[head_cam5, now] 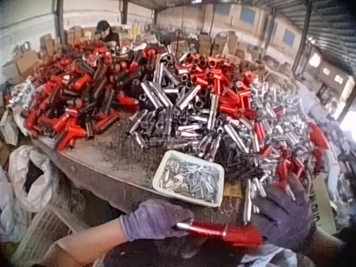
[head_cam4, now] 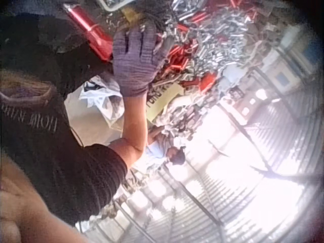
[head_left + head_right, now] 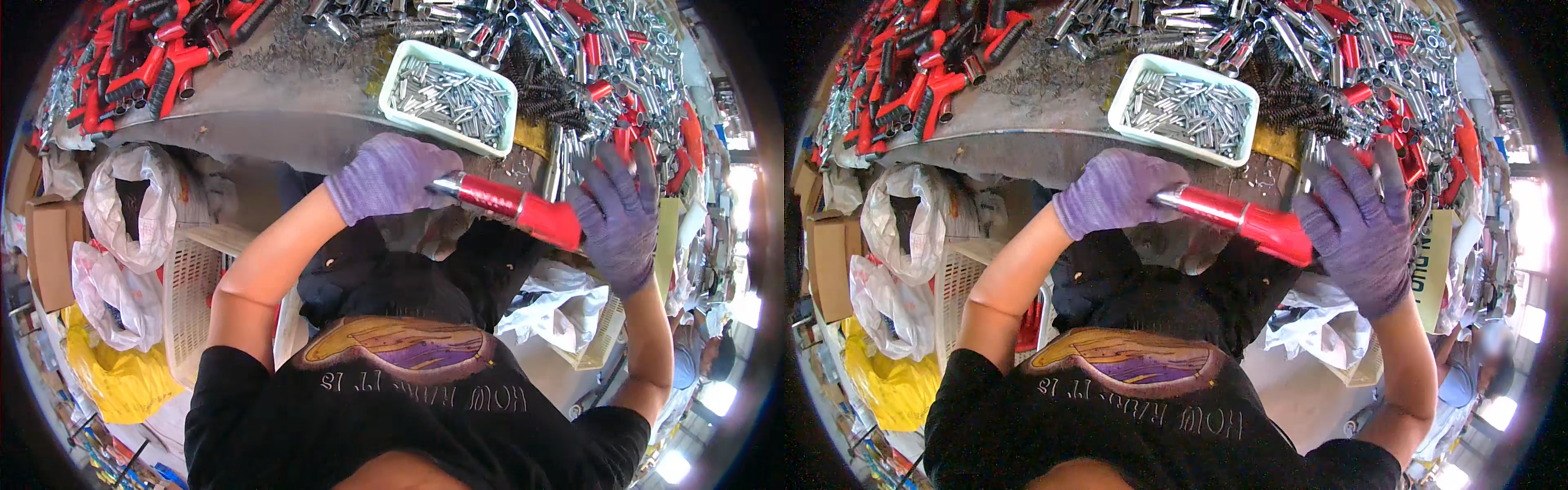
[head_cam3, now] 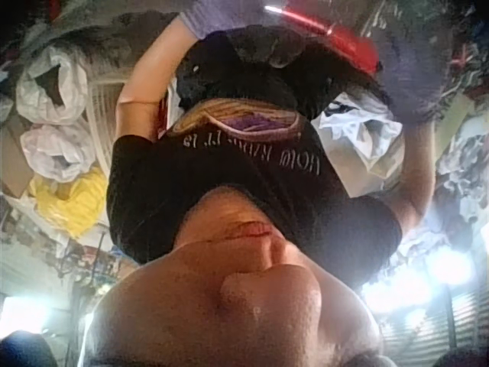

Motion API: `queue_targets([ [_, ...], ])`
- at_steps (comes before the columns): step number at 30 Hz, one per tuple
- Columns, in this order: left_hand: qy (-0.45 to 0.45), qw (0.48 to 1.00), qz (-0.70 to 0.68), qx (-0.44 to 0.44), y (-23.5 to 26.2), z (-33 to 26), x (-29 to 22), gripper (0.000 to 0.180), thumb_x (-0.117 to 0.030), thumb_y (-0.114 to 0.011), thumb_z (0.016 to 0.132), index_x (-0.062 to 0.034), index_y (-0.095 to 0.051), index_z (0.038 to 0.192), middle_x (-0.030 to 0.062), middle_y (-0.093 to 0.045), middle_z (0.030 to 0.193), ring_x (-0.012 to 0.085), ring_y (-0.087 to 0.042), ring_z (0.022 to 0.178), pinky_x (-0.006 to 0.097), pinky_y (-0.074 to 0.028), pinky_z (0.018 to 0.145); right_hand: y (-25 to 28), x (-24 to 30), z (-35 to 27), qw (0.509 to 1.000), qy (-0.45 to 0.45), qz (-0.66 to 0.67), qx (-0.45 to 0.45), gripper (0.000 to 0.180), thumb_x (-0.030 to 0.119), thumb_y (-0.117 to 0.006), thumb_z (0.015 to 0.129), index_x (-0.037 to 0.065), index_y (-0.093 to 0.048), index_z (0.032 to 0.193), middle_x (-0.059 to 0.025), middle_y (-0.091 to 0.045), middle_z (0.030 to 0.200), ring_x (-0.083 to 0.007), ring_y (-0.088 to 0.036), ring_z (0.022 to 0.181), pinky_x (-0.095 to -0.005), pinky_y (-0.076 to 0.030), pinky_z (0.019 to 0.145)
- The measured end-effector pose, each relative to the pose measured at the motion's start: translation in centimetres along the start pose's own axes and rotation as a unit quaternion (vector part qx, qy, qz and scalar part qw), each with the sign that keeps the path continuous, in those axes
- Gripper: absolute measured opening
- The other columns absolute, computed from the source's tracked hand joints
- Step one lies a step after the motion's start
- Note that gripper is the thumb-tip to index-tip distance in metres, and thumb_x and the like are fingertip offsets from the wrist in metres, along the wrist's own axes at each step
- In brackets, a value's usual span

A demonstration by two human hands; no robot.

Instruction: The person assembles tools by inserting metal pins and springs into metal tubes and attaching handles to the components by hand.

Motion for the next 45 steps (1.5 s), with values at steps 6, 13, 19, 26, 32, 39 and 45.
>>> queue_targets([
  [6,0.002,0.978,0.183,-0.099,0.7,-1.2,0.9,0.032,-0.031,-0.069,0.071,-0.0141,-0.06,0.098,0.0087,-0.061,0.079,0.0288,-0.062,0.074,0.039,-0.049,0.064,-10.2,1.4,-6.4,0.267,-0.513,0.796,0.18,0.042,0.033,-0.072,0.078,0.006,-0.058,0.106,-0.0088,-0.064,0.093,-0.0222,-0.064,0.086,-0.0365,-0.052,0.081],
  [13,0.005,0.983,0.178,0.035,-0.2,-1.3,0.4,0.046,-0.027,-0.075,0.063,-0.0134,-0.059,0.104,0.0063,-0.062,0.085,0.0264,-0.063,0.075,0.038,-0.05,0.064,-10.2,1.2,-4.3,0.587,-0.424,0.659,0.204,0.043,0.027,-0.074,0.072,0.003,-0.059,0.104,-0.0093,-0.065,0.087,-0.0201,-0.065,0.077,-0.0328,-0.051,0.072],
  [19,0.095,0.927,0.22,-0.287,7.0,-3.0,0.3,0.048,-0.013,-0.074,0.062,-0.012,-0.058,0.106,0.008,-0.062,0.088,0.0269,-0.062,0.076,0.038,-0.051,0.069,-4.0,1.0,-0.8,0.756,-0.294,0.573,0.115,0.042,0.021,-0.074,0.074,0.004,-0.057,0.109,-0.0092,-0.066,0.092,-0.022,-0.065,0.081,-0.0316,-0.051,0.073],
  [26,0.133,0.504,-0.748,-0.41,6.7,-3.7,0.9,0.026,-0.015,-0.063,0.082,-0.0062,-0.055,0.105,0.0051,-0.059,0.091,0.0183,-0.06,0.088,0.043,-0.045,0.091,-2.6,1.2,2.2,0.845,-0.165,0.508,0.011,0.04,0.027,-0.074,0.075,0.008,-0.058,0.106,-0.0069,-0.065,0.091,-0.0223,-0.062,0.08,-0.0329,-0.049,0.08],
  [32,-0.152,0.385,-0.882,-0.224,9.2,-0.4,-1.4,0.029,-0.016,-0.058,0.09,-0.0188,-0.037,0.07,-0.0126,-0.031,0.051,0.0003,-0.033,0.043,0.024,-0.029,0.053,-6.4,8.5,2.3,0.591,0.015,0.786,0.183,0.057,0.039,-0.071,0.079,0.005,-0.054,0.121,-0.0117,-0.065,0.099,-0.0178,-0.058,0.098,-0.0354,-0.046,0.088],
  [39,0.016,0.528,-0.8,-0.285,3.5,-0.8,1.2,0.027,-0.029,-0.064,0.087,-0.0153,-0.044,0.075,-0.0086,-0.037,0.047,0.0043,-0.039,0.041,0.024,-0.031,0.046,-4.7,-16.7,1.7,0.921,-0.367,0.114,-0.059,0.029,0.027,-0.056,0.087,0.007,-0.06,0.108,-0.0158,-0.066,0.099,-0.0326,-0.064,0.09,-0.0427,-0.05,0.082],
  [45,0.205,0.748,-0.602,-0.192,-4.7,1.0,0.9,0.044,-0.039,-0.069,0.081,-0.0043,-0.054,0.102,0.0028,-0.053,0.067,0.0113,-0.05,0.053,0.027,-0.044,0.05,-12.6,-26.2,0.2,0.885,-0.451,-0.085,0.082,0.027,0.025,-0.064,0.08,0.006,-0.055,0.096,-0.019,-0.065,0.092,-0.0362,-0.063,0.091,-0.0468,-0.048,0.077],
])
Point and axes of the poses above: each hand's wrist, its own z-axis towards the middle knuckle, its own y-axis out of the back of the hand, x = y × z, the point moved 8 cm from there along z, towards the middle knuckle
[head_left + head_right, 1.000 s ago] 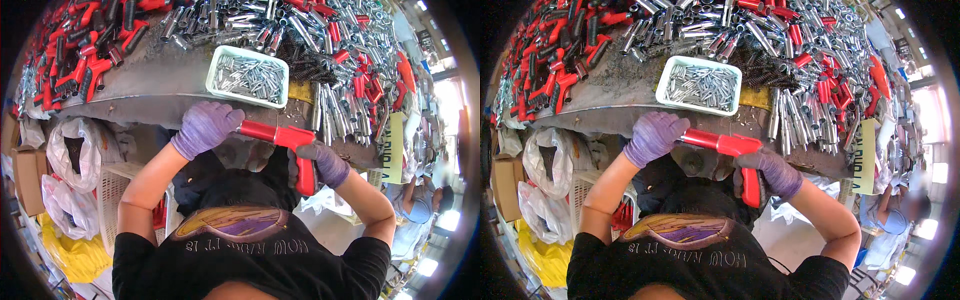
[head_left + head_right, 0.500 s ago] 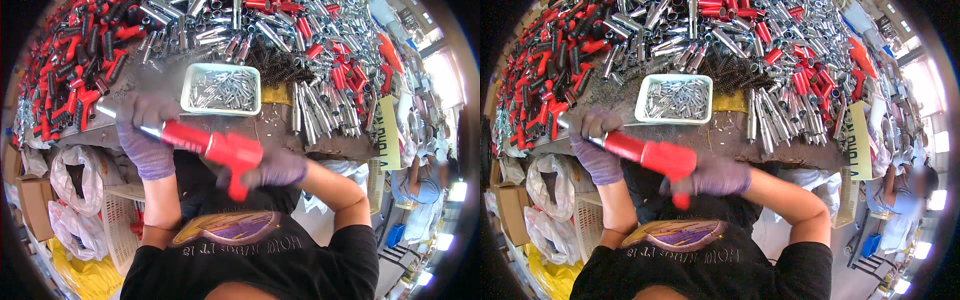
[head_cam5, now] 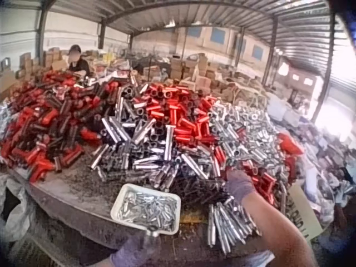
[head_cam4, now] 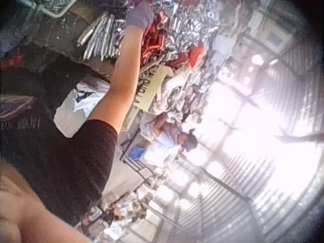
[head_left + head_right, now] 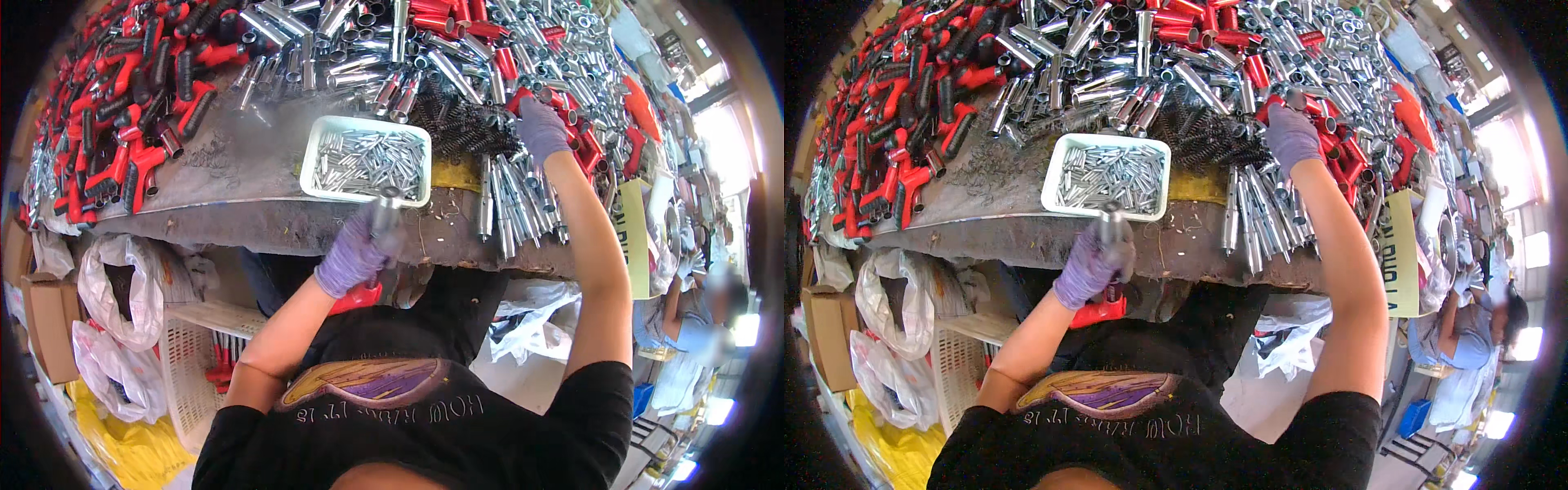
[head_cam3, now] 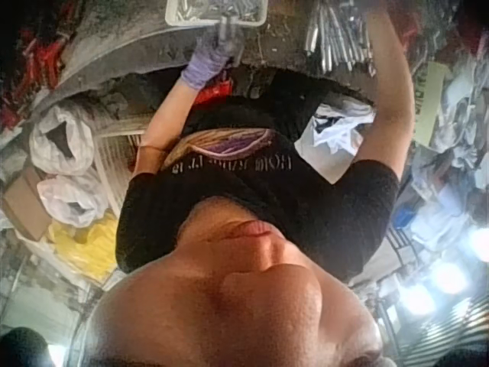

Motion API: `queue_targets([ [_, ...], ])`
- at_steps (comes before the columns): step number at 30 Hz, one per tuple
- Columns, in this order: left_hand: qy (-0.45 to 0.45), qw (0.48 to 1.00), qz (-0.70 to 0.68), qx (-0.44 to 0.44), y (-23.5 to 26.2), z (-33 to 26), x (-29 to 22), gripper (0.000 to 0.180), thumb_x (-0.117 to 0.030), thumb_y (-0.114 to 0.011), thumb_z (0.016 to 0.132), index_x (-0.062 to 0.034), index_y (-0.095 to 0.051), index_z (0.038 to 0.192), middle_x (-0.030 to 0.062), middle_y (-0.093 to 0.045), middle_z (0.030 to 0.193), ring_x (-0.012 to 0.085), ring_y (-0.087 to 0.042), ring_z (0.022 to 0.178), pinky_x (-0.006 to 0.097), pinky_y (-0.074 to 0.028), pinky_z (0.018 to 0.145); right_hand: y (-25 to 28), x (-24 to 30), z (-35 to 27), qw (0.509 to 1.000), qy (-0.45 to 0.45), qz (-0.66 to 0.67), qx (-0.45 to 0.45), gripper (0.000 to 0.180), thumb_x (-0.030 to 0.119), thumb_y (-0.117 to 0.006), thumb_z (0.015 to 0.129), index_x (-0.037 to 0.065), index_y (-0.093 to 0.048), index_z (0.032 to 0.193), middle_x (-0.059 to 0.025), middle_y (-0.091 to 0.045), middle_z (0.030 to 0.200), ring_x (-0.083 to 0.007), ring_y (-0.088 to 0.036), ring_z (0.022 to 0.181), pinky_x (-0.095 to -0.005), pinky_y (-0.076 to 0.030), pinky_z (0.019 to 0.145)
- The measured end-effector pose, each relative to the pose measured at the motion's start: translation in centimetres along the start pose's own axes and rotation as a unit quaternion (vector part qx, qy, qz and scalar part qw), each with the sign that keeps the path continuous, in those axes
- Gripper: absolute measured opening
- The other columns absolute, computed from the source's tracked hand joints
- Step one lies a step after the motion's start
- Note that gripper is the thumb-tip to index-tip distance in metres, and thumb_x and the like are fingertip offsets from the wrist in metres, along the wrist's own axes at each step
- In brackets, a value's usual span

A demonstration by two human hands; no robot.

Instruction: The person assembles tools by inserting metal pins and springs into metal tubes and attaching handles to the components by hand.

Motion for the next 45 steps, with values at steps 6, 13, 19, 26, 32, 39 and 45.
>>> queue_targets([
  [6,0.048,0.969,0.189,0.153,-1.7,-0.7,1.2,0.054,-0.039,-0.068,0.08,-0.004,-0.052,0.118,0.0138,-0.062,0.101,0.0227,-0.061,0.094,0.035,-0.047,0.083,2.5,0.9,-0.9,0.997,0.017,0.02,0.066,0.029,0.018,-0.061,0.08,0.003,-0.051,0.102,-0.023,-0.063,0.099,-0.0372,-0.061,0.096,-0.0451,-0.048,0.081],
  [13,-0.027,0.947,0.271,0.17,-2.2,-0.1,0.4,0.044,-0.031,-0.067,0.082,-0.0058,-0.054,0.115,0.0048,-0.062,0.09,0.0122,-0.058,0.079,0.03,-0.049,0.071,1.8,2.1,-7.2,0.738,-0.033,0.656,0.156,0.042,0.017,-0.061,0.078,-0.001,-0.057,0.115,-0.0043,-0.06,0.075,-0.0103,-0.054,0.06,-0.0241,-0.045,0.055],
  [19,0.033,0.952,0.242,0.187,-2.4,0.4,1.6,0.055,-0.041,-0.066,0.082,-0.0054,-0.053,0.122,0.0089,-0.062,0.109,0.0158,-0.057,0.099,0.033,-0.045,0.089,1.9,14.1,-16.8,0.621,0.05,0.759,0.189,0.028,0.013,-0.063,0.08,0.001,-0.059,0.105,-0.0016,-0.057,0.09,-0.0081,-0.052,0.077,-0.0229,-0.046,0.065],
  [26,-0.057,0.953,0.245,0.168,-2.0,0.2,0.9,0.06,-0.049,-0.065,0.081,-0.0081,-0.052,0.123,0.0147,-0.065,0.086,0.0235,-0.064,0.076,0.035,-0.05,0.071,3.1,15.1,-17.0,0.629,0.116,0.733,0.232,0.029,0.012,-0.064,0.079,0.003,-0.054,0.105,-0.0034,-0.056,0.097,-0.0112,-0.054,0.084,-0.0256,-0.046,0.076],
  [32,-0.06,0.943,0.283,0.166,-1.9,0.2,0.8,0.062,-0.049,-0.066,0.08,-0.0092,-0.051,0.125,0.0153,-0.064,0.085,0.0249,-0.065,0.077,0.036,-0.05,0.071,8.3,12.7,-15.7,0.762,0.105,0.615,0.176,0.03,0.015,-0.069,0.078,0.005,-0.057,0.105,-0.0057,-0.061,0.093,-0.0126,-0.058,0.085,-0.0268,-0.048,0.075],
  [39,0.061,0.94,0.26,0.211,-2.0,-0.2,1.5,0.054,-0.036,-0.071,0.079,-0.0083,-0.055,0.122,0.0111,-0.065,0.102,0.0201,-0.062,0.094,0.034,-0.047,0.084,10.8,14.6,-16.8,0.811,0.285,0.486,0.157,0.024,0.006,-0.065,0.078,0.002,-0.06,0.101,-0.0053,-0.061,0.093,-0.0144,-0.06,0.082,-0.0286,-0.048,0.075],
  [45,-0.085,0.942,0.281,0.164,-1.8,0.1,1.6,0.044,-0.043,-0.069,0.079,-0.0066,-0.058,0.102,0.0087,-0.062,0.07,0.0158,-0.063,0.062,0.032,-0.049,0.06,5.6,6.3,-7.3,0.958,0.078,0.277,0.014,0.035,0.034,-0.057,0.089,0.005,-0.064,0.107,-0.018,-0.066,0.095,-0.0296,-0.064,0.089,-0.0364,-0.048,0.081],
])
Point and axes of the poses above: each hand's wrist, its own z-axis towards the middle knuckle, its own y-axis out of the back of the hand, x = y × z, the point moved 8 cm from there along z, towards the middle knuckle
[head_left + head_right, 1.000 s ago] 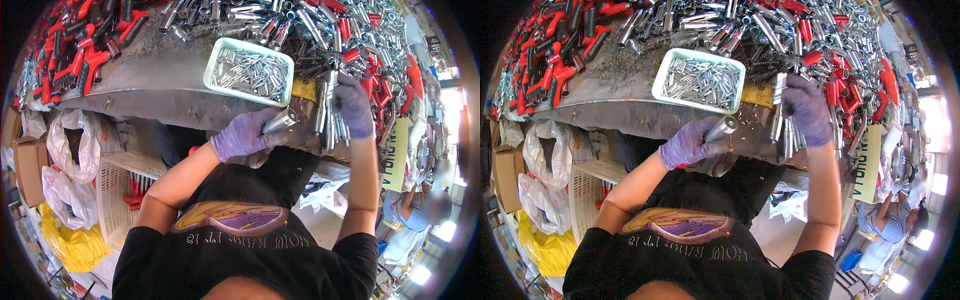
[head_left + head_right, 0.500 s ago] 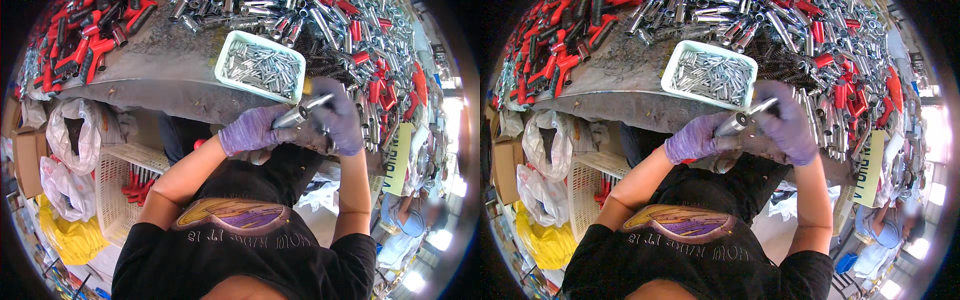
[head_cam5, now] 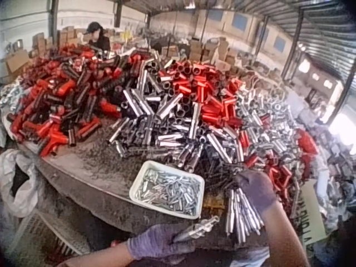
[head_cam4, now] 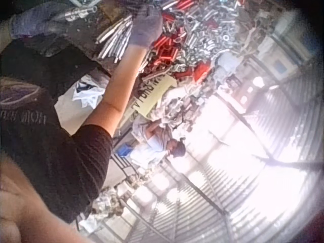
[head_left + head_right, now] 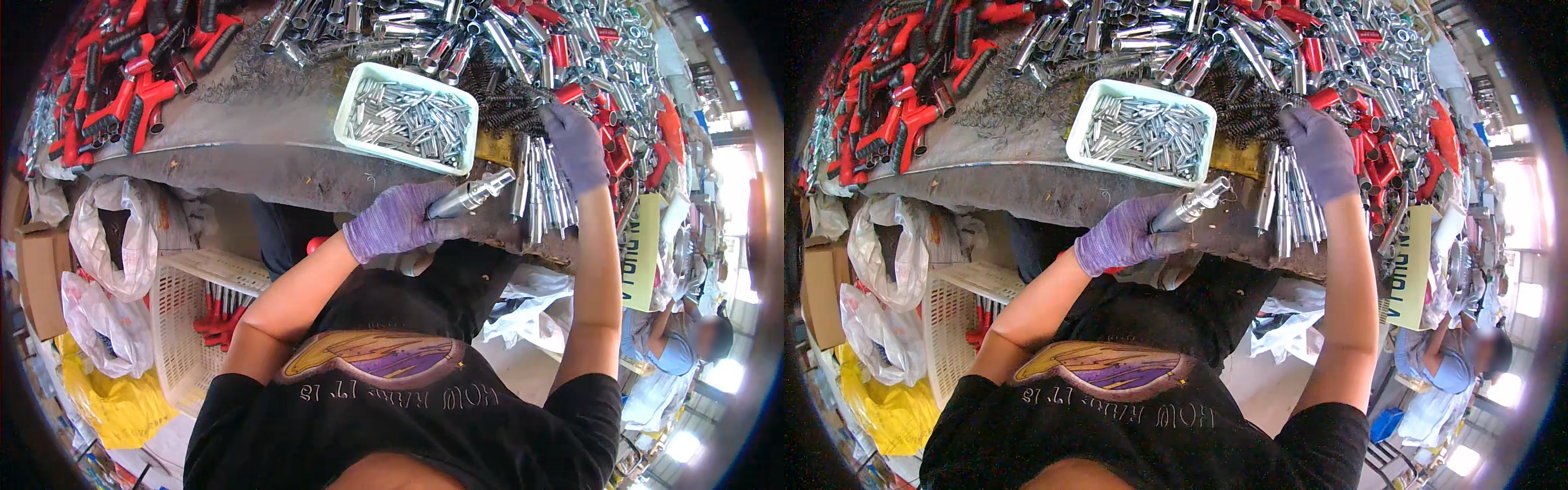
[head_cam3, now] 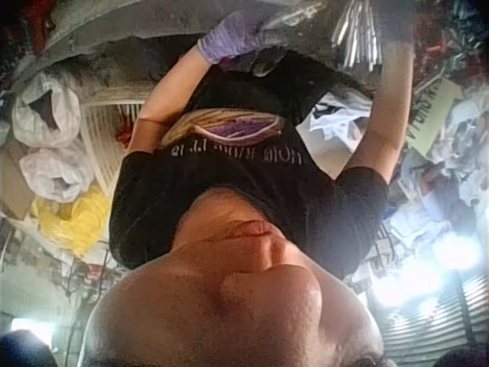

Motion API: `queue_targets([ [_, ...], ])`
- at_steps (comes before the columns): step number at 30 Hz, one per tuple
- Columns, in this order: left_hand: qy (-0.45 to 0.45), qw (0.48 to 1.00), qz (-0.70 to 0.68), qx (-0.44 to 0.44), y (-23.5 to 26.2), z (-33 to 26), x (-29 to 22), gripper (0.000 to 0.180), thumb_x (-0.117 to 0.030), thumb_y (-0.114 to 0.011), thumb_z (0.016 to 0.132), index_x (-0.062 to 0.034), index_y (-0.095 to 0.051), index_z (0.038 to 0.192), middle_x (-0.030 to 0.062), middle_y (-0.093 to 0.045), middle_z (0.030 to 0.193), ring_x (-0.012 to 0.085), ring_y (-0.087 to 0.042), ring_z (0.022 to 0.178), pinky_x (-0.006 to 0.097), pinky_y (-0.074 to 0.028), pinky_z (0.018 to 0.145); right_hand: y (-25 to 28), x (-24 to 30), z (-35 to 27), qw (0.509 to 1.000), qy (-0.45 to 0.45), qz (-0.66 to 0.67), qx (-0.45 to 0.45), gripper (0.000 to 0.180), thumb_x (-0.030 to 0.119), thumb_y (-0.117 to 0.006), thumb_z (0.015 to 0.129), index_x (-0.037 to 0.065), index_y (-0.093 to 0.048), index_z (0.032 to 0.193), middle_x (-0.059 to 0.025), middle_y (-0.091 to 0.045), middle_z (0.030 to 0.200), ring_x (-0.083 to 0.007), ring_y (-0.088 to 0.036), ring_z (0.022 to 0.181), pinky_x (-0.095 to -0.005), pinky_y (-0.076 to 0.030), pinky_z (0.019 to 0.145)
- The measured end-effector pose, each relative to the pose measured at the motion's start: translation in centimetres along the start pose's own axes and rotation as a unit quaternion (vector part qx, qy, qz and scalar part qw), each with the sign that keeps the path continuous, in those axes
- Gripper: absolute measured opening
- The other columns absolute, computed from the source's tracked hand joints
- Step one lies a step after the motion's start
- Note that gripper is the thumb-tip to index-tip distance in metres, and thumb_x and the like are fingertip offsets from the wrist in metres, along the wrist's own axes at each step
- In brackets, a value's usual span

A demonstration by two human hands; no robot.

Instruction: The person assembles tools by inserting metal pins and springs into metal tubes and attaching handles to the components by hand.

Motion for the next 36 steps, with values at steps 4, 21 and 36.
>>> queue_targets([
  [4,0.087,0.994,-0.016,0.071,-0.3,0.1,-0.4,0.051,-0.036,-0.071,0.079,-0.0067,-0.056,0.119,0.0099,-0.065,0.102,0.0156,-0.059,0.094,0.032,-0.045,0.086,-3.7,-6.5,4.5,0.988,-0.117,-0.096,0.022,0.045,0.041,-0.057,0.087,0.001,-0.064,0.107,-0.0206,-0.066,0.097,-0.036,-0.061,0.096,-0.0414,-0.044,0.085],
  [21,0.057,0.996,-0.044,0.057,0.1,0.3,-0.3,0.044,-0.047,-0.066,0.081,-0.0075,-0.058,0.1,0.0099,-0.061,0.078,0.0185,-0.061,0.071,0.034,-0.049,0.066,2.2,6.3,-5.4,0.928,0.069,0.331,0.159,0.025,0.014,-0.056,0.088,0.002,-0.061,0.109,-0.0048,-0.065,0.1,-0.0129,-0.062,0.086,-0.0266,-0.05,0.074],
  [36,0.132,0.987,-0.047,0.082,-0.4,-0.5,0.5,0.058,-0.038,-0.068,0.081,-0.007,-0.051,0.128,0.0107,-0.065,0.105,0.0171,-0.061,0.09,0.032,-0.047,0.084,1.4,12.4,-8.2,0.951,0.239,0.073,0.183,0.041,0.023,-0.069,0.076,0.013,-0.059,0.115,-0.0115,-0.063,0.099,-0.0305,-0.063,0.087,-0.0372,-0.051,0.074],
])
Point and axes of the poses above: each hand's wrist, its own z-axis towards the middle knuckle, its own y-axis out of the back of the hand, x = y × z, the point moved 8 cm from there along z, towards the middle knuckle
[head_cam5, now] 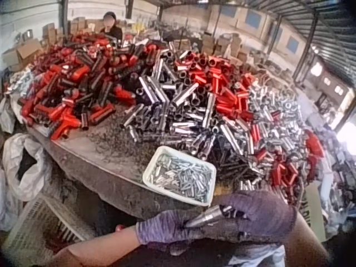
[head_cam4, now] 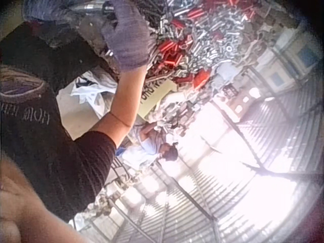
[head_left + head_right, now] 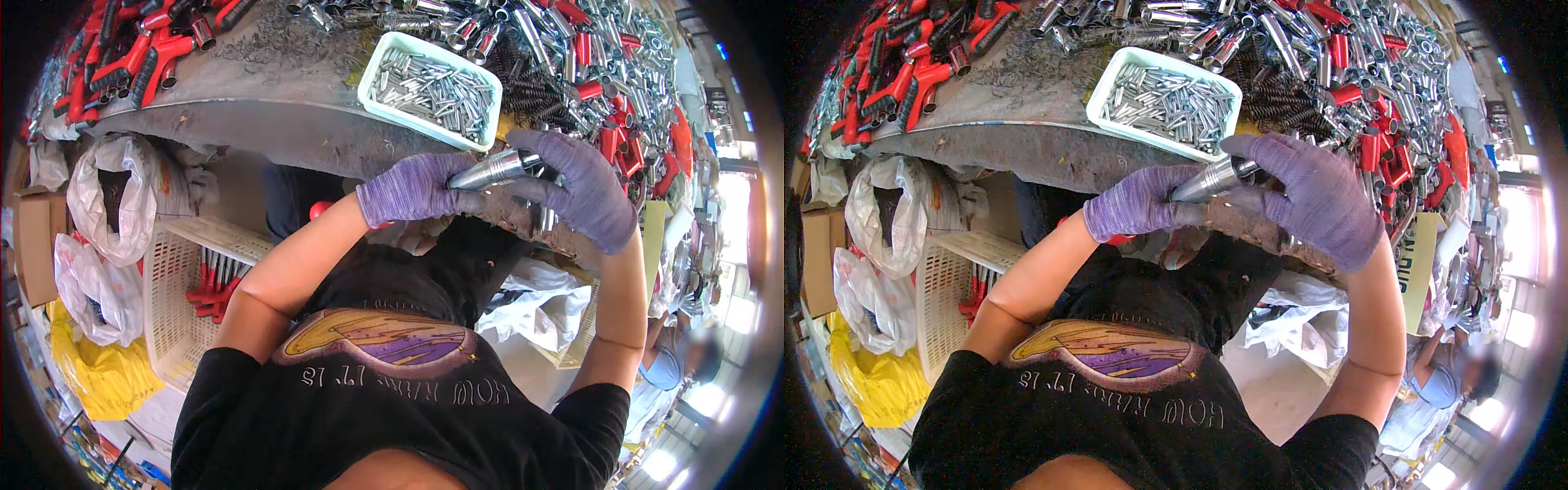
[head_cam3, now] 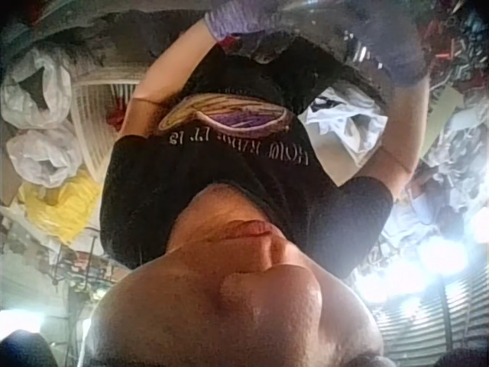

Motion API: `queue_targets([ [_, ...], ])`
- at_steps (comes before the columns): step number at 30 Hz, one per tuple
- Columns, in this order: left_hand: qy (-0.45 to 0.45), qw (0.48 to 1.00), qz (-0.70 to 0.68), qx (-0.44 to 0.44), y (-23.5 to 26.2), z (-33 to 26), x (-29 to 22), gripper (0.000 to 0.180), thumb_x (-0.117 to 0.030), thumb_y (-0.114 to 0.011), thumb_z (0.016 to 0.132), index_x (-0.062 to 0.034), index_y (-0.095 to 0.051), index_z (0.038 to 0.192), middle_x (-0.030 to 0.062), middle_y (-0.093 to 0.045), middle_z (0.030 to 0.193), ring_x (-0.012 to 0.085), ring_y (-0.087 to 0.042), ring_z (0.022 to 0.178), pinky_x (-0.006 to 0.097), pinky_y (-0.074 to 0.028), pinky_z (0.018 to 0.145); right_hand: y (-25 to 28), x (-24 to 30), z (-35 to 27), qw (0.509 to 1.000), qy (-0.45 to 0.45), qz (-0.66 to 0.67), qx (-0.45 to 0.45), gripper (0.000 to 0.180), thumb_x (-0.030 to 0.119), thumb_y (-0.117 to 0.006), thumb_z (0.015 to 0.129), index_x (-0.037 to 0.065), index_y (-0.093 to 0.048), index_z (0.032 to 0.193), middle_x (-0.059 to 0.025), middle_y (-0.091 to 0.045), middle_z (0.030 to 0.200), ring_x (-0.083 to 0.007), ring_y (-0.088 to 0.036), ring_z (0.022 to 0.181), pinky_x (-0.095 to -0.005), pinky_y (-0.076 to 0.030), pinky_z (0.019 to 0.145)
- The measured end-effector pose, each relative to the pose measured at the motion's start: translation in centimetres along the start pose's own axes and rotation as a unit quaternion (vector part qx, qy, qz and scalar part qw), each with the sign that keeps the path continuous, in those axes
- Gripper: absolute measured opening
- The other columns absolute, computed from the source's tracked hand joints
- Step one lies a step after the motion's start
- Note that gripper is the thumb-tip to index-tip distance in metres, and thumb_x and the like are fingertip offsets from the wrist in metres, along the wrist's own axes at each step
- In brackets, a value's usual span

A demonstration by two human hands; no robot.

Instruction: The person assembles tools by inserting metal pins and springs into metal tubes and attaching handles to the components by hand.

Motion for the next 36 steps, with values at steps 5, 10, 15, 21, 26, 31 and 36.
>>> queue_targets([
  [5,0.018,0.999,0.021,0.034,-0.4,0.0,-0.2,0.056,-0.041,-0.069,0.08,-0.0085,-0.054,0.123,0.0136,-0.066,0.098,0.019,-0.063,0.089,0.033,-0.048,0.08,-0.4,0.9,0.5,0.984,0.174,-0.037,-0.005,0.04,0.029,-0.07,0.077,0.011,-0.06,0.111,-0.0132,-0.064,0.09,-0.0304,-0.065,0.076,-0.0376,-0.052,0.066],
  [10,-0.022,0.996,0.082,0.006,0.1,0.1,-1.0,0.047,-0.042,-0.07,0.078,-0.0074,-0.061,0.109,0.0119,-0.066,0.087,0.0199,-0.064,0.082,0.033,-0.048,0.074,-0.5,-0.2,0.8,0.995,0.01,-0.075,0.063,0.033,0.029,-0.068,0.079,0.012,-0.061,0.107,-0.0134,-0.064,0.073,-0.0324,-0.064,0.069,-0.0416,-0.051,0.062],
  [15,-0.002,0.997,0.072,0.018,0.1,0.0,-1.3,0.043,-0.043,-0.071,0.076,-0.0065,-0.065,0.099,0.0111,-0.067,0.081,0.0205,-0.065,0.077,0.033,-0.049,0.072,-0.8,-0.2,0.5,0.994,0.012,-0.098,0.049,0.031,0.03,-0.068,0.078,0.01,-0.063,0.101,-0.0123,-0.065,0.079,-0.0305,-0.065,0.072,-0.0398,-0.051,0.061],
  [21,-0.067,0.997,0.045,-0.003,0.1,-0.4,-2.3,0.057,-0.027,-0.075,0.075,-0.0083,-0.053,0.125,0.0115,-0.066,0.102,0.0168,-0.062,0.091,0.032,-0.047,0.084,0.1,4.6,-0.8,0.953,0.213,-0.215,-0.025,0.029,0.029,-0.065,0.078,0.01,-0.062,0.1,-0.0092,-0.063,0.09,-0.0252,-0.064,0.081,-0.0365,-0.054,0.065],
  [26,-0.065,0.981,0.177,-0.05,0.2,-0.8,-1.9,0.055,-0.042,-0.073,0.073,-0.0113,-0.058,0.117,0.0142,-0.066,0.096,0.0288,-0.064,0.09,0.036,-0.05,0.079,-1.2,-0.3,-0.1,0.984,-0.079,-0.152,0.044,0.035,0.039,-0.056,0.086,0.011,-0.057,0.107,-0.0109,-0.064,0.081,-0.0331,-0.065,0.068,-0.0396,-0.054,0.062],
  [31,-0.105,0.989,0.083,-0.063,-0.1,-0.6,-1.5,0.048,-0.043,-0.073,0.073,-0.0101,-0.062,0.107,0.0137,-0.066,0.091,0.0282,-0.065,0.088,0.037,-0.049,0.077,-1.1,2.5,-1.5,0.989,0.139,-0.025,0.032,0.034,0.035,-0.054,0.089,0.008,-0.056,0.109,-0.0176,-0.062,0.092,-0.0346,-0.062,0.086,-0.044,-0.051,0.074],
  [36,-0.032,0.994,0.099,-0.02,-0.1,-0.5,-1.8,0.046,-0.033,-0.077,0.073,-0.0077,-0.063,0.108,0.0099,-0.067,0.09,0.0192,-0.063,0.082,0.032,-0.049,0.077,-0.2,0.0,-1.3,0.978,-0.129,-0.109,0.124,0.033,0.032,-0.056,0.088,0.011,-0.056,0.114,-0.0132,-0.062,0.099,-0.0329,-0.062,0.089,-0.0435,-0.05,0.076],
])
Point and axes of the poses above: each hand's wrist, its own z-axis towards the middle knuckle, its own y-axis out of the back of the hand, x = y × z, the point moved 8 cm from there along z, towards the middle knuckle
